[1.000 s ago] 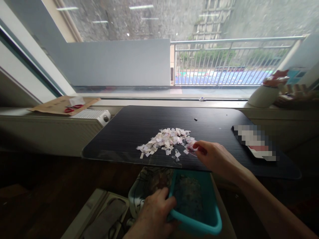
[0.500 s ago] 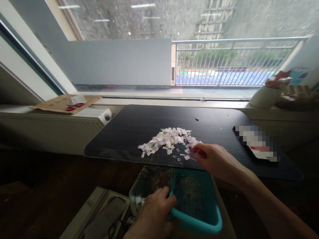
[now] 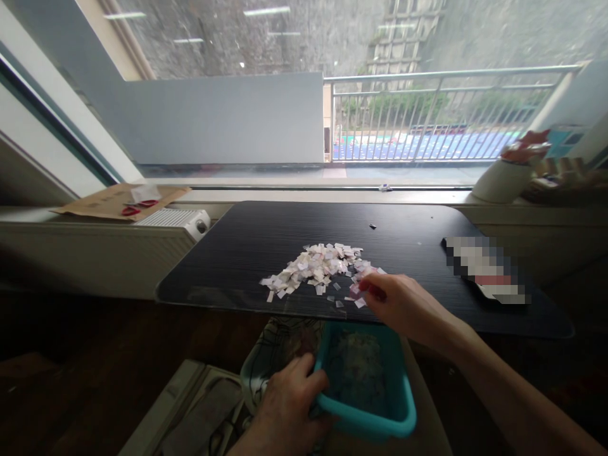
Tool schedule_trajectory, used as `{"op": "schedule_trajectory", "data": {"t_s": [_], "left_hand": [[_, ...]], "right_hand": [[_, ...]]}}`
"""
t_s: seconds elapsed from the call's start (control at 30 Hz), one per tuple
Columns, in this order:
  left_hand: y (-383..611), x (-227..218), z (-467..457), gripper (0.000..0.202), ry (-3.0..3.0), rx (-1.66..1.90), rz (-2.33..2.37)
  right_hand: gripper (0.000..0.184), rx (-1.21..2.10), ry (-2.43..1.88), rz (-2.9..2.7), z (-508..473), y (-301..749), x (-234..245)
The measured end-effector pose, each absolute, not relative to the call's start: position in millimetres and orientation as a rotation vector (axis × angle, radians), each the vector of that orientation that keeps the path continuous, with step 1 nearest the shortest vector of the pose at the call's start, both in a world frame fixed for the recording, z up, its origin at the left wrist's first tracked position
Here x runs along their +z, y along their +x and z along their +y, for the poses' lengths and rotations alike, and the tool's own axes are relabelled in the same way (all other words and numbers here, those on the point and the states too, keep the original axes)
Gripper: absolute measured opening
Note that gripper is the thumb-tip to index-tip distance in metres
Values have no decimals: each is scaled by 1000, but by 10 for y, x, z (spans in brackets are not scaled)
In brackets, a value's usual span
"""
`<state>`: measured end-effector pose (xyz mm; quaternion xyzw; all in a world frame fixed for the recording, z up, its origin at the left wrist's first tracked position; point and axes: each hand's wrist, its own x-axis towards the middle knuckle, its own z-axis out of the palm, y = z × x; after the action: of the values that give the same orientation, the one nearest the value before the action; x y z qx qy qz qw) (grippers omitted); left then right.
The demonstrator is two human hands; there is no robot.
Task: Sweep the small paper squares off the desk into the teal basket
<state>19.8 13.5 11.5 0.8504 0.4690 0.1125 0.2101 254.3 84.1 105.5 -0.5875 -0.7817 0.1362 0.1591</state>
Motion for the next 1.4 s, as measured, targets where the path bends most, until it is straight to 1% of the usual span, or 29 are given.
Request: {"op": "schedule_trajectory", "data": {"t_s": [0.13,0.3,0.47,0.67,0.83,1.0,1.17,1.33,1.4], "left_hand": [[198,108,136,20,2359,337,1314],[208,134,138,21,2363,396,1291],[186,217,139,23,2316,447,1283],[206,281,138,24,2320,426,1282],[237,297,141,22,2319,393,1294],[258,307,146,23,2339,362,1267],[243,328,154,23,2314,371,1282],[258,325,159,22,2318,379,1282],[254,311,156,23,2329,387,1286]], "right_hand": [[19,385,-1744,-2239,746,2738,1060],[23,375,-1609,-2209,678,2867,976],[21,543,-1480,-2271,550,2925,948],[23,397,-1502,-2188,586,2980,901],[22,521,-1456,-2253,509,2960,915],[23,429,-1446,-2230,562,2878,926],[22,536,-1399,-2290,546,2912,886],[21,437,-1472,-2213,531,2980,870],[21,467,-1465,-2231,520,2971,892]]}}
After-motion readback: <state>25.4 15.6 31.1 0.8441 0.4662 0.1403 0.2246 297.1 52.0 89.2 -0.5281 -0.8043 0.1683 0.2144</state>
